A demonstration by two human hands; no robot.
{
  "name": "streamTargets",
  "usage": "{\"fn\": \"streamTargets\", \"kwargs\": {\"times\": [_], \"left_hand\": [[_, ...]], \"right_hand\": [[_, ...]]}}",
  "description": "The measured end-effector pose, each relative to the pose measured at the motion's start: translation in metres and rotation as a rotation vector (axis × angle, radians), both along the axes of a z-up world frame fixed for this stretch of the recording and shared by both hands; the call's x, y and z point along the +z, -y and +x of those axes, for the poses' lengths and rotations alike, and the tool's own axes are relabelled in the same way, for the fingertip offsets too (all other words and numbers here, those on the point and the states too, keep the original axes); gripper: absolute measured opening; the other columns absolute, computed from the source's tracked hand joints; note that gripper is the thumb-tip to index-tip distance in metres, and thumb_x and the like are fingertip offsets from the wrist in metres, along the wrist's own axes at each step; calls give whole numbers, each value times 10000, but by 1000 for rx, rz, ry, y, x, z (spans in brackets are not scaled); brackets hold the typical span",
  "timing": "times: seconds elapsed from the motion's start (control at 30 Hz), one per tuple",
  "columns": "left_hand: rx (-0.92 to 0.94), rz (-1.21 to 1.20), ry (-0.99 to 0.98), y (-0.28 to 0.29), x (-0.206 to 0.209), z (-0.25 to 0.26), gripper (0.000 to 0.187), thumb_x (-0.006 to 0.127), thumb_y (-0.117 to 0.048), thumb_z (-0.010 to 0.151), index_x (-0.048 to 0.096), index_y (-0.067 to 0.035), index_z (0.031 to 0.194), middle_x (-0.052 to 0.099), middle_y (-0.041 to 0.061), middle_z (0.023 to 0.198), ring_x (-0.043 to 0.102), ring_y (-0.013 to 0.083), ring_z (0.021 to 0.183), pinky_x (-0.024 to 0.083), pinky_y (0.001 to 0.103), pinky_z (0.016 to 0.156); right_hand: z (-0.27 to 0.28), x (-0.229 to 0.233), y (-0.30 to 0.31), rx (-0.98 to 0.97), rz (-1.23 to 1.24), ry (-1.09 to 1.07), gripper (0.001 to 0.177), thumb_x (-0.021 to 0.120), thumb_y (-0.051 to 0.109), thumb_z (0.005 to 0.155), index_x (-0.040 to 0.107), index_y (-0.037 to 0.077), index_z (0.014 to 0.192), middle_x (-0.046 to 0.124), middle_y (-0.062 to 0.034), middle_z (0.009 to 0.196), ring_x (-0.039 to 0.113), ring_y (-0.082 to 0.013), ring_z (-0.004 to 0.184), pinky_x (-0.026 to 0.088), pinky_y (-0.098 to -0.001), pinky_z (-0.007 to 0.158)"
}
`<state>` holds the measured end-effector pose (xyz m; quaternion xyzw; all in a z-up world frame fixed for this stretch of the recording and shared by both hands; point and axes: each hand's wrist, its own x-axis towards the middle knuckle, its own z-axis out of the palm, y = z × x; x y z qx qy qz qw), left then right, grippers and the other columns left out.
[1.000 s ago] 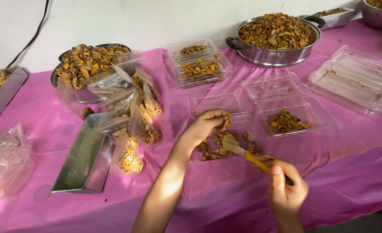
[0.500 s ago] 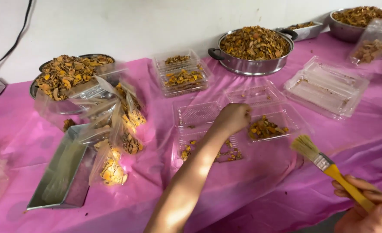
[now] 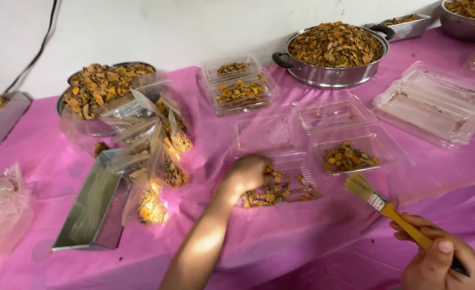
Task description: Sorting and arranging dried tea leaves or flowers into plastic containers using hands and a brush.
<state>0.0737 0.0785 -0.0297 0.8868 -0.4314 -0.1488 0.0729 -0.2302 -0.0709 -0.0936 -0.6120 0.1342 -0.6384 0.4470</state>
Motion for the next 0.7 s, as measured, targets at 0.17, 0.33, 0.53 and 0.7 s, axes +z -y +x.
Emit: {"fn": "streamTargets", "kwargs": {"times": [0.17, 0.33, 0.53, 0.7], "left_hand": [[-48, -331, -48, -3, -10, 11, 267, 612, -103, 928, 731, -163, 1159, 761, 52, 1143, 750, 226, 798, 570, 395, 722], [127, -647, -454, -6, -24, 18, 378, 717, -25, 885, 749, -208, 1215, 788, -19, 1064, 707, 94, 959, 568, 221, 814], [29, -838, -681, -3, -40, 28, 209, 794, -1, 870, 719, -94, 1041, 730, 3, 902, 677, 106, 839, 569, 221, 760], [52, -816, -474, -9, -26, 16, 206, 735, 32, 843, 722, -147, 943, 747, -13, 949, 685, 102, 819, 535, 221, 686]], "right_hand": [[18, 10, -16, -23, 14, -107, 511, 430, 294, 1213, 558, -179, 1066, 641, -333, 1096, 664, -380, 825, 597, -406, 756], [34, 11, -32, 135, 33, -172, 264, 490, 116, 1131, 614, -105, 1056, 708, -242, 1042, 719, -314, 753, 630, -354, 714], [55, 38, -56, 160, -78, 134, 306, 473, 228, 1125, 515, -60, 1031, 629, -356, 985, 731, -453, 982, 652, -397, 641], [88, 24, -47, 291, -115, -142, 208, 523, 148, 1066, 655, -12, 1052, 732, -194, 1131, 740, -315, 1077, 661, -359, 830]]}}
